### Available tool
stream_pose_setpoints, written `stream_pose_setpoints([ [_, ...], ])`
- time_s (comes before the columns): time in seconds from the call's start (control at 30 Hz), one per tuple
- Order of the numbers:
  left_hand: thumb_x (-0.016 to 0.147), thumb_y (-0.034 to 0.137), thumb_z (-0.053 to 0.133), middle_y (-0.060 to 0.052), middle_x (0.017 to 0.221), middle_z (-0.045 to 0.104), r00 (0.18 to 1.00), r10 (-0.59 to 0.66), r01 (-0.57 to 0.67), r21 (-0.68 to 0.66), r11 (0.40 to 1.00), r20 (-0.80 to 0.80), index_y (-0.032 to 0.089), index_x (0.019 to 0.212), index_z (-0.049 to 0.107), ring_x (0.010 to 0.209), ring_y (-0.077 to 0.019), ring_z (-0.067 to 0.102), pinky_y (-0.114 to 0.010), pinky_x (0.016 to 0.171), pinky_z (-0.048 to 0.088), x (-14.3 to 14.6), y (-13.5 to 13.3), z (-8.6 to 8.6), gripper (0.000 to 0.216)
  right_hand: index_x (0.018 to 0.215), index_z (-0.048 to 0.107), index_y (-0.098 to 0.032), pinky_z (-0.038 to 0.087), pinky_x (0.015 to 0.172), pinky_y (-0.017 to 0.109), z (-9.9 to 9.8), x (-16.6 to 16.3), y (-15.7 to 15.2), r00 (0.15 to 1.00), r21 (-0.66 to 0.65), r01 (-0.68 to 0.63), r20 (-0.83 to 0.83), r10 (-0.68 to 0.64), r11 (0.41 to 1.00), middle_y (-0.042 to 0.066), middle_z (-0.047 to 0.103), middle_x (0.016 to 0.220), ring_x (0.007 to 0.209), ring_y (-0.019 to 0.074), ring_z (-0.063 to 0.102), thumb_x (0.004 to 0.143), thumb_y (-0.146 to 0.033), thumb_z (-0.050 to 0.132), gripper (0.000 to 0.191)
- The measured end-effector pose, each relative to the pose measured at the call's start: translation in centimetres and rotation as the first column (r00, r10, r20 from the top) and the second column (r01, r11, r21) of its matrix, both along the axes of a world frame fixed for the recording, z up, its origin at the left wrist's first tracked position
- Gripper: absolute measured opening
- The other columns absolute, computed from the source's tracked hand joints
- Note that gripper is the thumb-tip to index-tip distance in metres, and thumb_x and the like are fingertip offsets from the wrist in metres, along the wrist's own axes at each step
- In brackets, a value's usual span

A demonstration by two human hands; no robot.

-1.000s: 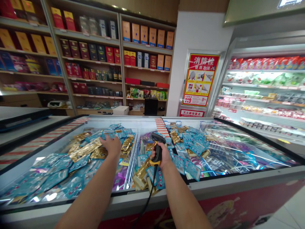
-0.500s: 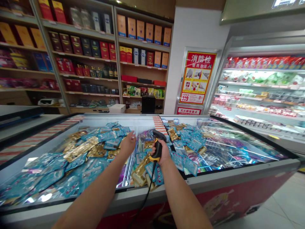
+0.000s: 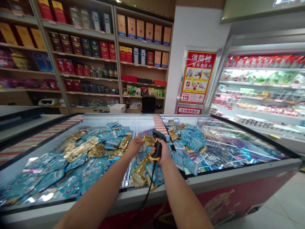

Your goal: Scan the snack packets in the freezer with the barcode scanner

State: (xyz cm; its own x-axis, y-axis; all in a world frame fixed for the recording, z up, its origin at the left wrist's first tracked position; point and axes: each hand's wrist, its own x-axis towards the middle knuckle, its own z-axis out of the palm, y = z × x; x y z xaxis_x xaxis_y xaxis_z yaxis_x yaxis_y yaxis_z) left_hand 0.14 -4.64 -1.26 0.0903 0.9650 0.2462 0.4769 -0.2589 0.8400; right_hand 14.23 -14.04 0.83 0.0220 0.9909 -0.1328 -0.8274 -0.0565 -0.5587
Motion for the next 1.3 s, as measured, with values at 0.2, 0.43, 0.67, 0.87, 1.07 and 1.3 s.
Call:
stream_pose_setpoints([
  [0.2,0.077,0.013,0.058,-0.004,0.075,0.07,0.822,0.069,-0.028,-0.082,0.996,0.565,0.012,0.087,0.068,0.069,-0.0155,0.066,-0.028,0.07,0.053,-1.1,2.0,-0.8,0.014,0.078,0.058,-0.014,0.037,0.038,0.017,-0.2,0.0,0.1,1.0,0.013,-0.01,0.022,0.01,1.0,0.002,0.059,0.059,0.041,0.0077,0.045,0.082,-0.025,0.055,0.013],
  [0.43,0.071,0.006,0.061,0.0,0.068,0.065,0.656,0.181,-0.137,-0.12,0.983,0.733,0.014,0.077,0.063,0.062,-0.0122,0.063,-0.031,0.074,0.056,-2.1,2.6,-0.4,0.01,0.076,0.056,-0.014,0.036,0.037,0.018,-0.2,-0.1,0.3,0.998,-0.029,-0.035,0.057,0.037,0.999,0.002,0.059,0.058,0.041,0.0084,0.046,0.082,-0.027,0.054,0.014],
  [0.67,0.073,0.003,0.06,-0.001,0.068,0.066,0.62,0.186,-0.122,-0.14,0.983,0.762,0.013,0.076,0.063,0.064,-0.0126,0.064,-0.033,0.078,0.056,-2.2,1.8,0.5,0.012,0.077,0.056,-0.014,0.037,0.037,0.017,-0.3,-0.1,0.3,0.997,-0.028,-0.039,0.064,0.04,0.999,0.002,0.059,0.058,0.041,0.0082,0.046,0.082,-0.026,0.054,0.013],
  [0.87,0.073,0.001,0.06,-0.001,0.069,0.066,0.619,0.188,-0.115,-0.149,0.982,0.762,0.013,0.076,0.063,0.065,-0.0126,0.064,-0.033,0.078,0.056,-2.2,1.7,0.6,0.012,0.078,0.056,-0.015,0.038,0.037,0.017,-0.5,0.0,0.3,0.997,-0.03,-0.045,0.059,0.047,0.999,0.002,0.059,0.059,0.041,0.0081,0.046,0.083,-0.028,0.054,0.014],
  [1.07,0.074,0.003,0.06,-0.001,0.073,0.067,0.649,0.17,-0.098,-0.14,0.985,0.742,0.014,0.079,0.063,0.069,-0.0125,0.066,-0.032,0.081,0.055,-2.3,2.0,0.2,0.013,0.078,0.056,-0.015,0.038,0.038,0.017,-0.6,-0.1,0.3,0.998,-0.022,-0.039,0.057,0.04,0.999,0.001,0.059,0.059,0.042,0.008,0.046,0.081,-0.027,0.057,0.012],
  [1.3,0.074,0.005,0.061,-0.002,0.074,0.068,0.675,0.182,-0.118,-0.138,0.983,0.715,0.014,0.081,0.063,0.072,-0.0141,0.067,-0.033,0.081,0.056,-2.4,1.9,0.3,0.011,0.077,0.056,-0.015,0.039,0.038,0.018,-0.6,-0.2,0.3,0.998,0.002,-0.026,0.051,0.026,1.0,0.001,0.059,0.06,0.041,0.0086,0.046,0.079,-0.027,0.058,0.012],
])
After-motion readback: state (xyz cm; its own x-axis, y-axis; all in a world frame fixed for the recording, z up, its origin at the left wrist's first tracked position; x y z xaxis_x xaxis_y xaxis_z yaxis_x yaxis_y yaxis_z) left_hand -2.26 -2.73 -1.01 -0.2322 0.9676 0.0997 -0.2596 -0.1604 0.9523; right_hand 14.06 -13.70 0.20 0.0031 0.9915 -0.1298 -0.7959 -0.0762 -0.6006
